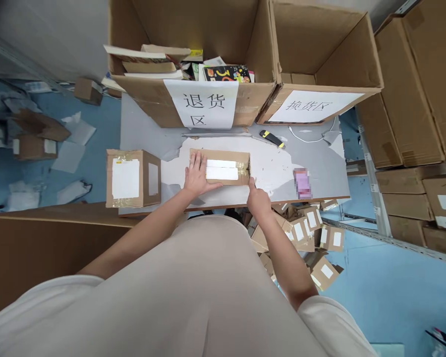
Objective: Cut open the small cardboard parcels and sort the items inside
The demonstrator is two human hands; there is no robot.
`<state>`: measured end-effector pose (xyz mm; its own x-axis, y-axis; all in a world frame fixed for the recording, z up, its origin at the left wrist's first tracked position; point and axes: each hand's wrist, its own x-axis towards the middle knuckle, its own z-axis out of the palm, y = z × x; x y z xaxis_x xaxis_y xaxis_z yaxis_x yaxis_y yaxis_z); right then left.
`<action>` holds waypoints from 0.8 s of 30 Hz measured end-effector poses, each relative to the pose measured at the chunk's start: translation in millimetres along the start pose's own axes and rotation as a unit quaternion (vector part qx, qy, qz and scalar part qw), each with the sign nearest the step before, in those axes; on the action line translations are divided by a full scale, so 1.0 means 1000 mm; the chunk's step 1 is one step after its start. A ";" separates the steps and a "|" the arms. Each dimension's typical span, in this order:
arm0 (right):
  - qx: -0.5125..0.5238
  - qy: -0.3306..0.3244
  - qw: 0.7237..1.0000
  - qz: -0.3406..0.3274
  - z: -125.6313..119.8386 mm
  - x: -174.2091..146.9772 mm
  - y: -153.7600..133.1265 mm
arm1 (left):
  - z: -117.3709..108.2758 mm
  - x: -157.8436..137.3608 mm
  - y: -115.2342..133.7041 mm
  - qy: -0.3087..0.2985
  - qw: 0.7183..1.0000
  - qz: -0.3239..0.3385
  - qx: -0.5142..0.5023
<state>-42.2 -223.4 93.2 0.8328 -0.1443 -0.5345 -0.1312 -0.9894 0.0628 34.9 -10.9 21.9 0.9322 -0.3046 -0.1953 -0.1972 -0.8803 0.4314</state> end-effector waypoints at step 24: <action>0.264 0.161 0.947 0.086 0.130 0.077 0.065 | 0.025 -0.063 0.008 0.042 0.992 0.109 0.045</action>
<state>-56.9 -296.3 -53.7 0.8845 -0.3837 -0.2653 -0.4593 -0.8161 -0.3508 -32.9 -8.4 15.4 0.8852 -0.4642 -0.0309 -0.4205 -0.8268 0.3737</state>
